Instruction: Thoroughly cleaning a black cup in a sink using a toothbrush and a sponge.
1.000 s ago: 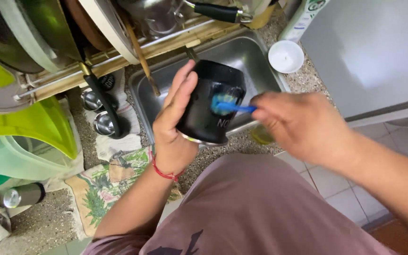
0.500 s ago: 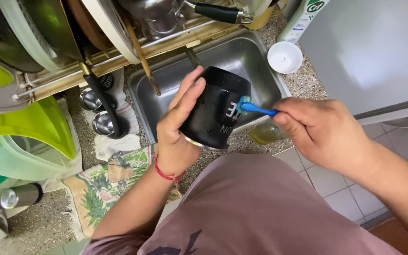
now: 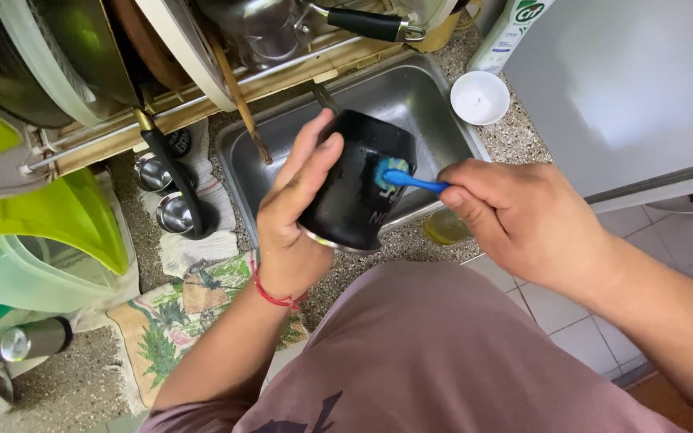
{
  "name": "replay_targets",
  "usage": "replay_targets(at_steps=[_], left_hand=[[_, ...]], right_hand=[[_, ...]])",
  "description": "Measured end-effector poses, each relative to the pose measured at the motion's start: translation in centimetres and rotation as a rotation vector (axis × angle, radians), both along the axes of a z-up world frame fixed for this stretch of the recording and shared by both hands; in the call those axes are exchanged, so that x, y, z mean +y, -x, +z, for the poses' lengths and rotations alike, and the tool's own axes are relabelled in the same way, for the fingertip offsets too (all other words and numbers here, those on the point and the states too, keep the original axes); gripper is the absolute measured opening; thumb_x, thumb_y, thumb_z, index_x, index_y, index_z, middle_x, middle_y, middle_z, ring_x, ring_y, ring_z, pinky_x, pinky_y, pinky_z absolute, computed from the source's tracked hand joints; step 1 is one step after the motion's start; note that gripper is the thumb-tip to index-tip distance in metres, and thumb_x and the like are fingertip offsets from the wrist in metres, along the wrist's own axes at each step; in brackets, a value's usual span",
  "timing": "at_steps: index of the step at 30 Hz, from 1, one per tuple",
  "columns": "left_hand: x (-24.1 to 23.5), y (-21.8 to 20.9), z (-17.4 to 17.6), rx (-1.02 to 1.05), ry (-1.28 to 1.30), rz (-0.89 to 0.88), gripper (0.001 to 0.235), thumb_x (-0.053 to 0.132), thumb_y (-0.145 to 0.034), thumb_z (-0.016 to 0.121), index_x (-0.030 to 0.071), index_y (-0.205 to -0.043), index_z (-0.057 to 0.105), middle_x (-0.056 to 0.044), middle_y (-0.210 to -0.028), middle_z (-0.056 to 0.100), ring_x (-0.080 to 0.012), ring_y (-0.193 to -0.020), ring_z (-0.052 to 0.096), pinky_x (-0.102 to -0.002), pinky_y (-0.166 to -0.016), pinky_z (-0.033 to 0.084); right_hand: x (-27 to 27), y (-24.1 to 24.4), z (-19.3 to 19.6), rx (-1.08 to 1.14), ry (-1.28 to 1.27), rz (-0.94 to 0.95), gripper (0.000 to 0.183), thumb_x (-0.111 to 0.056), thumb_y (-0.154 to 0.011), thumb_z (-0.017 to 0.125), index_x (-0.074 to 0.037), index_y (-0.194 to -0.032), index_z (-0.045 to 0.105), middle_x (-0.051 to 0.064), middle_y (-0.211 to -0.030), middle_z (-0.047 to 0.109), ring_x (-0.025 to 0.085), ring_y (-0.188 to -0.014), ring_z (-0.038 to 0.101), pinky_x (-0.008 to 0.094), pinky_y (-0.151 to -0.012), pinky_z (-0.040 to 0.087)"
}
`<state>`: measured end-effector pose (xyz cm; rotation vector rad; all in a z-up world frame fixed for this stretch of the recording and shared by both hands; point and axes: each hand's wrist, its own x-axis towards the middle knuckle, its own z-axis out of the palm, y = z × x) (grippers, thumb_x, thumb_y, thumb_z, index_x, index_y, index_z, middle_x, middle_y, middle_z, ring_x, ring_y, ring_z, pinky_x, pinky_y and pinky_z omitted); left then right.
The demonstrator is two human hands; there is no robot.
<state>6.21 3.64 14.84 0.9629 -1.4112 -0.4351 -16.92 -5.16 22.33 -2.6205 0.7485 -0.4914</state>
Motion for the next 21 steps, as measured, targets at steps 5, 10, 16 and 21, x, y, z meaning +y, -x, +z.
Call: replay_targets(at_steps=[5, 10, 16, 21], left_hand=[[0.0, -0.1, 0.0, -0.009, -0.014, 0.019, 0.037, 0.008, -0.109, 0.056, 0.013, -0.145, 0.049, -0.025, -0.158, 0.04, -0.0369, -0.149, 0.048, -0.045, -0.128, 0.039], [0.0, -0.2, 0.0, 0.027, -0.021, -0.005, 0.038, 0.006, -0.106, 0.061, 0.011, -0.142, 0.052, -0.023, -0.156, 0.042, -0.0359, -0.147, 0.049, -0.045, -0.128, 0.038], [0.0, -0.4, 0.6, -0.001, -0.013, -0.035, 0.038, 0.004, -0.109, 0.056, 0.013, -0.145, 0.048, -0.026, -0.158, 0.038, -0.0393, -0.151, 0.045, -0.047, -0.13, 0.04], [-0.1, 0.1, 0.1, 0.012, -0.028, -0.049, 0.034, 0.012, -0.11, 0.053, 0.011, -0.144, 0.049, -0.025, -0.158, 0.039, -0.038, -0.15, 0.045, -0.048, -0.129, 0.04]], right_hand=[[0.1, -0.3, -0.2, 0.057, -0.04, -0.04, 0.025, -0.03, -0.103, 0.045, -0.012, -0.097, 0.062, 0.001, -0.066, 0.057, 0.022, -0.053, 0.055, 0.038, -0.05, 0.045], [0.2, 0.1, -0.3, 0.024, -0.026, -0.017, 0.024, -0.028, -0.102, 0.046, -0.011, -0.095, 0.062, 0.001, -0.063, 0.057, 0.021, -0.049, 0.054, 0.036, -0.045, 0.043], [0.4, -0.1, -0.5, 0.029, -0.031, -0.053, 0.024, -0.028, -0.103, 0.046, -0.011, -0.099, 0.062, 0.001, -0.067, 0.058, 0.023, -0.051, 0.054, 0.037, -0.05, 0.043], [0.5, -0.6, -0.2, 0.028, -0.076, -0.078, 0.03, -0.032, -0.103, 0.043, -0.01, -0.095, 0.061, 0.0, -0.07, 0.058, 0.021, -0.053, 0.052, 0.036, -0.05, 0.041]])
